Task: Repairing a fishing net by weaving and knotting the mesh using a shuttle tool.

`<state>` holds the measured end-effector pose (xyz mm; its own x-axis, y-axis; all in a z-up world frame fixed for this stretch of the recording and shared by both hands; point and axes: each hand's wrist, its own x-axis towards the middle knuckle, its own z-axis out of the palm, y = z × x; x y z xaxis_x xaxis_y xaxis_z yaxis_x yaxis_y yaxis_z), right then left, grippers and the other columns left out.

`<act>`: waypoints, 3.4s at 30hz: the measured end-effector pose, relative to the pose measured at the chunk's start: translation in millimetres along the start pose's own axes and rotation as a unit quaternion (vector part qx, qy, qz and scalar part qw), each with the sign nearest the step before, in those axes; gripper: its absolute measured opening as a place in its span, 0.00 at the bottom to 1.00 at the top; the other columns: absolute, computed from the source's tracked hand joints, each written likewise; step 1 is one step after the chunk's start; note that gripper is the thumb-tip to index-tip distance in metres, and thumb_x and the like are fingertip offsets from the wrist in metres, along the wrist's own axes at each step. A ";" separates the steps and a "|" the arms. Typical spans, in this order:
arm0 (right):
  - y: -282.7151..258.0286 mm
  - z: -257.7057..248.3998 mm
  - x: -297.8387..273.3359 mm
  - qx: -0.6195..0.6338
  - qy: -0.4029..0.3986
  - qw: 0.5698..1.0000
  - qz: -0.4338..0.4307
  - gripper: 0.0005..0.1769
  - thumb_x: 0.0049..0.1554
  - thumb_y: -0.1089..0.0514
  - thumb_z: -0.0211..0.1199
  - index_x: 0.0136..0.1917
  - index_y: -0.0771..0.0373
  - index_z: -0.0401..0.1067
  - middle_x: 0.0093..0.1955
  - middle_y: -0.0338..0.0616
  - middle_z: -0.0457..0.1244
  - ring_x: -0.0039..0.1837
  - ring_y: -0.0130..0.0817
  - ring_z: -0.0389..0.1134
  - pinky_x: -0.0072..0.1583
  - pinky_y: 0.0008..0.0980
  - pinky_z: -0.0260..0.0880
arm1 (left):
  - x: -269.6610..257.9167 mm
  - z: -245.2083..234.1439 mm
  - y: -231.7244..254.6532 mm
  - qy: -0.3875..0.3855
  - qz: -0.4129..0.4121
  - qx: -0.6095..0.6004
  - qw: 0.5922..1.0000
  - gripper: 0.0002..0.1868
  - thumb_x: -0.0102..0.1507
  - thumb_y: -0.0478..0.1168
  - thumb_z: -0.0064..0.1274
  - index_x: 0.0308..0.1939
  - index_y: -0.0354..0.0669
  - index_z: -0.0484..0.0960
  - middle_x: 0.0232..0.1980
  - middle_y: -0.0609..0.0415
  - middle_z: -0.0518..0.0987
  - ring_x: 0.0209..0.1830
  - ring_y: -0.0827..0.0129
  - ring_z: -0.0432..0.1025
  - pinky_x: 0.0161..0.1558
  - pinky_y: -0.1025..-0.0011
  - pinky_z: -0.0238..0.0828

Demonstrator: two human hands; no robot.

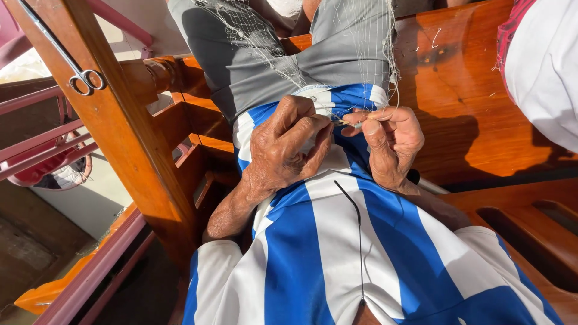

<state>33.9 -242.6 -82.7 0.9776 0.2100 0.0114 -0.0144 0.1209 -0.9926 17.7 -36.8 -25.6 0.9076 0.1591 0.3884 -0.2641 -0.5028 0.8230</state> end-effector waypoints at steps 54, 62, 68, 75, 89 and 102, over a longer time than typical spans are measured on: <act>3.4 19.0 9.5 0.136 0.013 0.989 0.049 0.08 0.66 0.65 0.57 0.53 0.64 0.58 0.48 0.66 0.70 0.51 0.47 0.76 0.57 0.40 0.79 | 11.8 -42.9 28.2 0.073 -0.001 -0.442 0.894 0.08 0.71 0.30 0.51 0.37 0.30 0.76 0.35 0.38 0.74 0.18 0.65 0.71 0.22 0.63 0.76; 8.7 15.4 6.6 0.098 0.027 0.994 0.045 0.10 0.70 0.58 0.55 0.56 0.60 0.55 0.49 0.66 0.70 0.53 0.50 0.78 0.68 0.49 0.75 | 22.6 -56.0 12.2 -0.166 -0.129 -0.072 0.975 0.10 0.73 0.36 0.54 0.54 0.32 0.81 0.37 0.39 0.79 0.33 0.41 0.79 0.35 0.51 0.77; 3.0 17.9 6.8 0.079 0.031 0.995 0.046 0.12 0.70 0.55 0.56 0.55 0.60 0.55 0.50 0.65 0.71 0.54 0.48 0.78 0.72 0.50 0.72 | 21.3 -49.9 -2.6 -0.224 -0.175 -0.300 0.911 0.03 0.69 0.34 0.60 0.42 0.36 0.85 0.23 0.50 0.77 0.22 0.67 0.71 0.24 0.75 0.70; 10.2 15.9 5.0 0.074 0.038 0.996 0.025 0.13 0.70 0.56 0.57 0.54 0.62 0.55 0.51 0.69 0.70 0.55 0.51 0.77 0.64 0.52 0.78 | 18.7 -38.5 -14.4 -0.126 -0.316 -0.420 0.841 0.05 0.67 0.35 0.65 0.40 0.35 0.87 0.22 0.63 0.68 0.28 0.87 0.60 0.31 0.89 0.61; 5.4 21.7 11.8 0.068 0.049 0.994 -0.067 0.11 0.72 0.56 0.57 0.56 0.61 0.56 0.59 0.67 0.66 0.64 0.50 0.72 0.78 0.62 0.64 | 8.5 -42.4 -21.5 -0.135 -0.301 -0.414 0.849 0.05 0.66 0.33 0.67 0.39 0.34 0.88 0.20 0.60 0.69 0.27 0.86 0.60 0.31 0.88 0.62; 15.8 18.0 6.6 0.039 0.039 0.997 -0.056 0.08 0.74 0.59 0.49 0.60 0.62 0.51 0.46 0.64 0.69 0.49 0.51 0.77 0.70 0.64 0.72 | 6.1 -51.6 -23.4 -0.170 -0.261 -0.374 0.874 0.04 0.66 0.35 0.68 0.37 0.39 0.89 0.23 0.57 0.76 0.30 0.82 0.66 0.33 0.83 0.70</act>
<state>36.4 -221.8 -96.1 0.9873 0.1147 0.1096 0.0830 0.2154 -0.9730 12.6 19.8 -21.2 0.9791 -0.1245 -0.1608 0.1900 0.2786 0.9414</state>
